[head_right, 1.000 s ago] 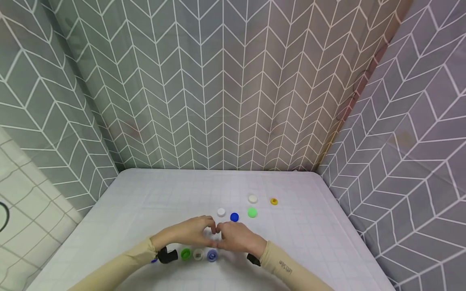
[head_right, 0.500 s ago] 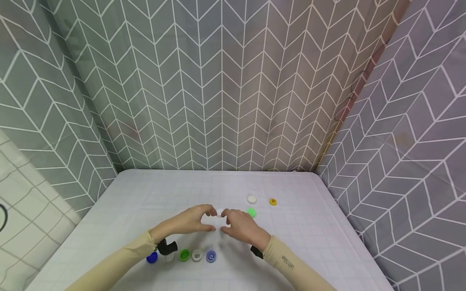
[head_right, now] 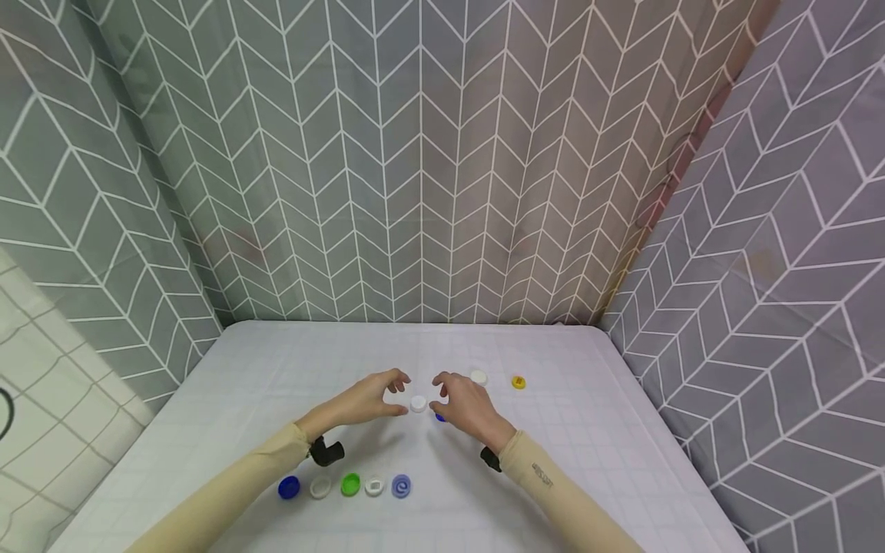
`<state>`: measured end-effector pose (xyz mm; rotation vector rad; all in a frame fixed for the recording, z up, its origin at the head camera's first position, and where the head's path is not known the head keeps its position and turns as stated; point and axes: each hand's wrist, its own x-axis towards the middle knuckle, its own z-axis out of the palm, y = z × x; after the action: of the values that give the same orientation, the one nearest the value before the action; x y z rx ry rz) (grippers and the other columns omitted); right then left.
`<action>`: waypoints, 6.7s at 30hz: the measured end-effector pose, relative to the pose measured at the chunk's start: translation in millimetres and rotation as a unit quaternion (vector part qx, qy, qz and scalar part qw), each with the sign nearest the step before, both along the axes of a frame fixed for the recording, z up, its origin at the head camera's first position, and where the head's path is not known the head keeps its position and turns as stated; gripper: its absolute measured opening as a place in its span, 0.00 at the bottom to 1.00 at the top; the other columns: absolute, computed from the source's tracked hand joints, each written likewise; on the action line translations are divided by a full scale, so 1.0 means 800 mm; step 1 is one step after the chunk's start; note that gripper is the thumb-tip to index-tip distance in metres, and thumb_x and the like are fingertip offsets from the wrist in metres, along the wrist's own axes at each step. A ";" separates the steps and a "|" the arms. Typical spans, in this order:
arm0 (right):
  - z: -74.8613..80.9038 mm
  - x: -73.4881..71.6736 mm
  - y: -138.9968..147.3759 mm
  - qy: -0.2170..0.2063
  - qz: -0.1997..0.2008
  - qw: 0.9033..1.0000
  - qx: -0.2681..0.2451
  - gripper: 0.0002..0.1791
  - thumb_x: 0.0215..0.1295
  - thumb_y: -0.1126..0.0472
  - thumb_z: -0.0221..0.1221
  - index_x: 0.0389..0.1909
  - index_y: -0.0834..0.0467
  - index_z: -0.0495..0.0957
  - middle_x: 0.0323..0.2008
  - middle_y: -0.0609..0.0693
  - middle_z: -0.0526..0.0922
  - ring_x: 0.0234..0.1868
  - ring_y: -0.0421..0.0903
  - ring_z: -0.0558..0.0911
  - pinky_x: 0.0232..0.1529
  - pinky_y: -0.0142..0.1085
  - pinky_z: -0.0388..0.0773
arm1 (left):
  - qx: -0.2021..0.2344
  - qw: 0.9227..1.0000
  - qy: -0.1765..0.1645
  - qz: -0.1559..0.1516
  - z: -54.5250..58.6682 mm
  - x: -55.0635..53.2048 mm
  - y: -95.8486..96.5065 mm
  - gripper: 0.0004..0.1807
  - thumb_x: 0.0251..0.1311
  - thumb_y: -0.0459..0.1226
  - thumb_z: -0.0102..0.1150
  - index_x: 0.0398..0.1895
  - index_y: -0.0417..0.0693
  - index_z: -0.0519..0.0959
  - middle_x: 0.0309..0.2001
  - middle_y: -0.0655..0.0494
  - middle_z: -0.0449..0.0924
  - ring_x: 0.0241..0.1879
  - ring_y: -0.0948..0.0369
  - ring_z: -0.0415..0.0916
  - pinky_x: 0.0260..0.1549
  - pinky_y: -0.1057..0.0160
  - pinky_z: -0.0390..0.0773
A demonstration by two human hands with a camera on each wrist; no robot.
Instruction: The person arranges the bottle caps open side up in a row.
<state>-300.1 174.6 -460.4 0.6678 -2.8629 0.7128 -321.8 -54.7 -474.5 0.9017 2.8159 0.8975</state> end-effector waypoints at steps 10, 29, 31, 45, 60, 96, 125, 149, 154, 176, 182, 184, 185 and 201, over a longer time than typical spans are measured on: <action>-0.016 -0.025 0.005 0.000 -0.042 0.999 0.004 0.28 0.53 0.49 0.70 0.53 0.56 0.78 0.41 0.54 0.83 0.38 0.47 0.80 0.35 0.41 0.78 | -0.011 0.999 -0.035 0.030 -0.018 -0.027 0.005 0.32 0.51 0.44 0.71 0.58 0.44 0.72 0.50 0.47 0.79 0.49 0.52 0.77 0.48 0.52 0.77; -0.037 -0.044 -0.014 -0.032 0.000 0.997 0.063 0.32 0.50 0.46 0.71 0.51 0.63 0.80 0.42 0.56 0.82 0.40 0.49 0.81 0.41 0.42 0.79 | -0.082 0.996 0.009 0.030 -0.045 -0.039 0.032 0.32 0.50 0.46 0.70 0.57 0.38 0.76 0.49 0.49 0.75 0.50 0.54 0.72 0.52 0.55 0.75; -0.039 -0.045 -0.015 -0.030 0.002 0.997 0.067 0.32 0.49 0.46 0.72 0.50 0.63 0.80 0.41 0.56 0.82 0.40 0.49 0.81 0.41 0.43 0.79 | -0.079 0.996 0.010 0.029 -0.045 -0.039 0.033 0.31 0.49 0.46 0.71 0.55 0.39 0.77 0.48 0.49 0.75 0.49 0.54 0.72 0.51 0.55 0.75; -0.049 -0.050 -0.021 -0.025 0.040 0.997 0.054 0.22 0.51 0.53 0.71 0.43 0.62 0.83 0.35 0.52 0.83 0.36 0.45 0.80 0.39 0.43 0.75 | -0.036 0.999 -0.017 0.020 -0.050 -0.043 0.028 0.26 0.50 0.45 0.71 0.50 0.39 0.81 0.44 0.53 0.75 0.47 0.57 0.71 0.51 0.56 0.74; -0.053 -0.049 -0.023 -0.018 0.063 0.998 0.024 0.17 0.54 0.57 0.69 0.42 0.61 0.83 0.35 0.51 0.84 0.37 0.45 0.81 0.41 0.41 0.76 | -0.006 0.999 -0.026 0.022 -0.050 -0.044 0.026 0.18 0.50 0.40 0.72 0.43 0.40 0.83 0.40 0.56 0.78 0.42 0.61 0.76 0.45 0.63 0.77; 0.017 -0.005 -0.005 -0.024 0.054 0.994 -0.096 0.18 0.59 0.59 0.66 0.50 0.59 0.78 0.35 0.51 0.86 0.35 0.41 0.82 0.32 0.30 0.78 | 0.091 0.995 0.042 0.013 0.011 -0.003 0.026 0.17 0.55 0.41 0.69 0.47 0.50 0.78 0.32 0.64 0.82 0.34 0.70 0.77 0.38 0.70 0.77; 0.022 0.008 -0.011 0.004 0.046 0.992 -0.121 0.14 0.60 0.62 0.65 0.47 0.60 0.80 0.34 0.48 0.86 0.32 0.39 0.81 0.34 0.28 0.79 | 0.157 0.988 0.005 0.004 0.011 0.006 0.021 0.17 0.57 0.37 0.67 0.45 0.44 0.72 0.34 0.58 0.81 0.33 0.66 0.79 0.33 0.71 0.79; 0.014 0.011 -0.010 -0.009 0.065 0.985 -0.158 0.08 0.60 0.65 0.64 0.40 0.55 0.79 0.38 0.48 0.84 0.40 0.43 0.85 0.40 0.30 0.82 | 0.215 0.974 -0.066 0.016 0.011 0.005 0.018 0.14 0.61 0.48 0.62 0.39 0.49 0.74 0.35 0.57 0.80 0.35 0.63 0.80 0.36 0.63 0.81; 0.015 0.015 -0.009 -0.012 0.073 0.983 -0.167 0.10 0.61 0.63 0.65 0.42 0.59 0.78 0.39 0.50 0.84 0.41 0.45 0.85 0.41 0.30 0.82 | 0.198 0.978 -0.063 0.007 0.013 0.008 0.015 0.14 0.59 0.48 0.65 0.37 0.51 0.75 0.36 0.58 0.81 0.36 0.64 0.80 0.36 0.65 0.80; 0.017 0.040 0.003 -0.037 0.133 0.990 -0.037 0.14 0.53 0.64 0.68 0.42 0.60 0.82 0.30 0.50 0.79 0.31 0.44 0.78 0.31 0.28 0.74 | 0.072 0.995 -0.014 -0.069 0.008 0.041 0.032 0.12 0.52 0.39 0.71 0.32 0.56 0.74 0.33 0.68 0.77 0.40 0.65 0.77 0.38 0.69 0.77; 0.012 0.051 0.003 -0.074 0.146 0.986 0.029 0.14 0.49 0.62 0.72 0.36 0.57 0.80 0.31 0.46 0.80 0.33 0.41 0.78 0.33 0.28 0.73 | 0.028 0.996 -0.034 -0.083 -0.002 0.062 0.041 0.18 0.50 0.38 0.72 0.33 0.54 0.69 0.32 0.67 0.75 0.35 0.66 0.75 0.34 0.72 0.73; 0.010 0.055 0.003 -0.095 0.152 0.982 0.051 0.14 0.48 0.60 0.72 0.34 0.56 0.79 0.30 0.44 0.80 0.31 0.37 0.76 0.32 0.28 0.72 | 0.021 0.994 -0.051 -0.091 -0.007 0.069 0.044 0.20 0.49 0.37 0.72 0.35 0.53 0.67 0.32 0.66 0.76 0.35 0.69 0.73 0.35 0.73 0.73; 0.009 0.057 0.003 -0.105 0.155 0.980 0.060 0.14 0.47 0.59 0.73 0.34 0.56 0.79 0.29 0.44 0.80 0.30 0.36 0.75 0.32 0.28 0.72 | 0.020 0.994 -0.058 -0.094 -0.009 0.073 0.046 0.21 0.49 0.37 0.72 0.35 0.53 0.66 0.33 0.65 0.76 0.35 0.70 0.72 0.35 0.73 0.73; -0.006 0.077 0.000 -0.154 0.149 0.971 0.101 0.15 0.45 0.58 0.74 0.31 0.53 0.77 0.22 0.36 0.72 0.23 0.32 0.68 0.27 0.27 0.68 | -0.018 0.992 -0.072 -0.101 -0.029 0.092 0.055 0.23 0.45 0.38 0.75 0.34 0.55 0.66 0.31 0.66 0.75 0.31 0.74 0.70 0.33 0.74 0.73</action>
<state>-238.2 174.5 -465.4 1.1269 -3.1875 0.6094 -248.5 -10.5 -497.7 1.0490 2.5557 0.8459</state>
